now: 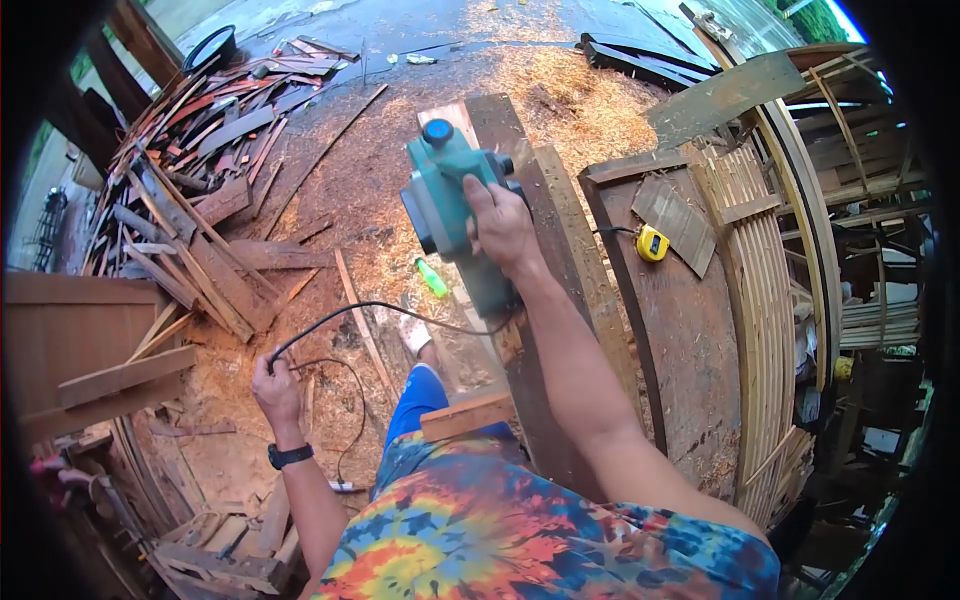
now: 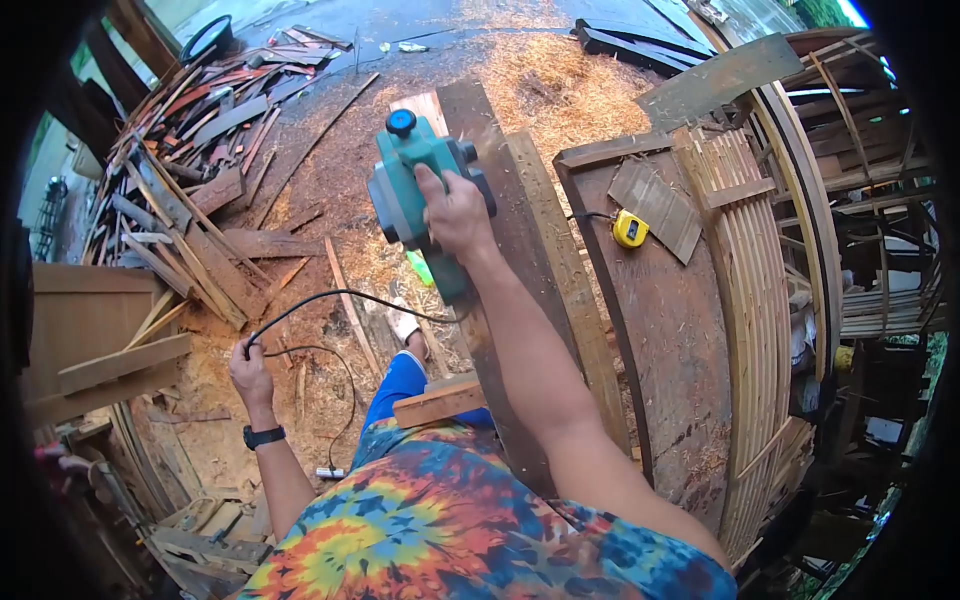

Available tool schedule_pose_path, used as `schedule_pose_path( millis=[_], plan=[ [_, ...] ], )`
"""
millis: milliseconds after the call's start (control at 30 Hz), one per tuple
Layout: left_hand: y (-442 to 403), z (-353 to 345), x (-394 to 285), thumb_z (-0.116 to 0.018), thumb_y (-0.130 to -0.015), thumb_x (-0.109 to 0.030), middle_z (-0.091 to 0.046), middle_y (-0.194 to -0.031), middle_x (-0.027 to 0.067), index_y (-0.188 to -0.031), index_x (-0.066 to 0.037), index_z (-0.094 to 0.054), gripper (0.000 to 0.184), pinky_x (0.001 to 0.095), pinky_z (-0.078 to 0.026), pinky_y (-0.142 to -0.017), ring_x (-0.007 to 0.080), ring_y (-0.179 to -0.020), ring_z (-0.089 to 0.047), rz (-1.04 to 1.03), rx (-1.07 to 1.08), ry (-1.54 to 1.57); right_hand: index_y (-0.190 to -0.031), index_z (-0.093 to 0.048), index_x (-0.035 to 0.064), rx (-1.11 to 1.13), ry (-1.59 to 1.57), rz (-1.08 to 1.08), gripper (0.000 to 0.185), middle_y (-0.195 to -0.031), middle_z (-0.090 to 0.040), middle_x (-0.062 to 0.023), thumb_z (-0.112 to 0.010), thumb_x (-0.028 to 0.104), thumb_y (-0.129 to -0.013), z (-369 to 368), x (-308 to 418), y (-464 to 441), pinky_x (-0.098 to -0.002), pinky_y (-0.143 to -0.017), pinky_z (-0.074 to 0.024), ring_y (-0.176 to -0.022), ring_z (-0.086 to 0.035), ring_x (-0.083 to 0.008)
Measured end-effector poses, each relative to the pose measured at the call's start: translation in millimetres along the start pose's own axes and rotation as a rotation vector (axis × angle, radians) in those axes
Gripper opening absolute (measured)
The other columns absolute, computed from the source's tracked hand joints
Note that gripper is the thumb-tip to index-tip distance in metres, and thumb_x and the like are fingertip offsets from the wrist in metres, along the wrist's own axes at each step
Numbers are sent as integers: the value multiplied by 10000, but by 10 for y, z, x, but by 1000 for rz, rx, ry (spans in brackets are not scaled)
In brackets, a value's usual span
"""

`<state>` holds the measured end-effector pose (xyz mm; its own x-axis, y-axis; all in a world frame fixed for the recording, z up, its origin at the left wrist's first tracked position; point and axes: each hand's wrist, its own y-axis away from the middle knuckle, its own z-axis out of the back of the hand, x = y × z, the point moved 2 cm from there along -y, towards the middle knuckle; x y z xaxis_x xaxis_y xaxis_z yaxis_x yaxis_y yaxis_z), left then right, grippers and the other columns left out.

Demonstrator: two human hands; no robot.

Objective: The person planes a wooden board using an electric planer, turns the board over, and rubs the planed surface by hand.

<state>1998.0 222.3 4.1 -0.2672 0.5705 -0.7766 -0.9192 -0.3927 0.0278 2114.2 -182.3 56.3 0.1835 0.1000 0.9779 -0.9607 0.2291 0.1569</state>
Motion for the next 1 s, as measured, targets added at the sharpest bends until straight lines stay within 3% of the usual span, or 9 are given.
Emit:
schedule_pose_path(
  millis=[167, 300, 400, 467, 567, 667, 733, 800, 1000],
  plan=[
    [-162, 167, 120, -592, -978, -212, -622, -757, 44, -878, 3, -645, 243, 304, -428, -665, 120, -723, -532, -21, -61, -30, -798, -622, -8, -25, -67, 45, 556, -579, -578, -62, -595, 524, -958, -364, 279, -1519, -307, -397, -447, -427, -551, -142],
    [-226, 411, 119, -587, -995, -235, -593, -744, 17, -807, -22, -603, 285, 294, -420, -656, 125, -705, -515, 38, -45, -39, -803, -635, 10, -8, 20, 91, 517, -604, -581, -52, -648, 510, -935, -489, 418, -2058, -316, -419, -451, -448, -546, -130],
    [-284, 594, 281, -582, -982, -216, -600, -717, 68, -833, 19, -616, 280, 333, -427, -616, 161, -668, -528, -29, -151, 21, -1033, -687, -19, -67, 182, 303, 483, -764, -685, -126, -805, 379, -787, -453, 242, -2017, -342, -558, -547, -599, -658, -194],
    [-290, 730, 428, -582, -989, -242, -632, -730, 90, -839, 35, -633, 319, 347, -459, -638, 175, -687, -573, -18, -190, -14, -1096, -677, -40, -127, 253, 285, 557, -1016, -710, -251, -803, 327, -696, -341, 303, -1524, -383, -885, -548, -965, -707, -318],
    [-258, 828, 474, -584, -1000, -392, -673, -721, 155, -838, 60, -694, 492, 387, -482, -624, 240, -666, -618, 35, -225, -181, -1158, -644, -49, -120, 106, 358, 560, -1005, -705, -268, -752, 262, -705, -176, 196, -743, -382, -858, -562, -947, -715, -324],
    [-235, 843, 521, -560, -996, -482, -676, -716, 208, -847, 58, -727, 584, 416, -484, -604, 304, -653, -626, -131, -351, -392, -1214, -605, -65, -156, 41, 379, 592, -998, -700, -279, -719, 222, -709, 30, 112, 172, -363, -848, -567, -936, -721, -317],
    [-247, 748, 499, -537, -1015, -451, -658, -719, 200, -838, 60, -686, 561, 405, -472, -597, 296, -634, -585, -148, -306, -253, -1266, -574, -65, -137, 27, 286, 614, -1050, -706, -250, -760, 176, -733, 236, 83, 846, -337, -861, -555, -957, -715, -241],
    [-334, 695, 488, -538, -1025, -413, -666, -751, 142, -881, 57, -669, 508, 373, -459, -595, 211, -632, -563, -131, -214, -241, -1267, -579, -53, -193, 20, 296, 609, -1049, -710, -234, -774, 166, -732, 434, -60, 1460, -329, -864, -550, -957, -711, -228],
    [-88, 268, 381, -565, -1023, -374, -527, -662, 45, -781, 24, -586, 466, 320, -415, -575, 158, -620, -468, -275, 29, 31, -1288, -581, -50, -424, 80, 170, 642, -1071, -716, -204, -784, 196, -731, 1332, -309, 2968, -333, -914, -526, -979, -691, -228]
  ],
)
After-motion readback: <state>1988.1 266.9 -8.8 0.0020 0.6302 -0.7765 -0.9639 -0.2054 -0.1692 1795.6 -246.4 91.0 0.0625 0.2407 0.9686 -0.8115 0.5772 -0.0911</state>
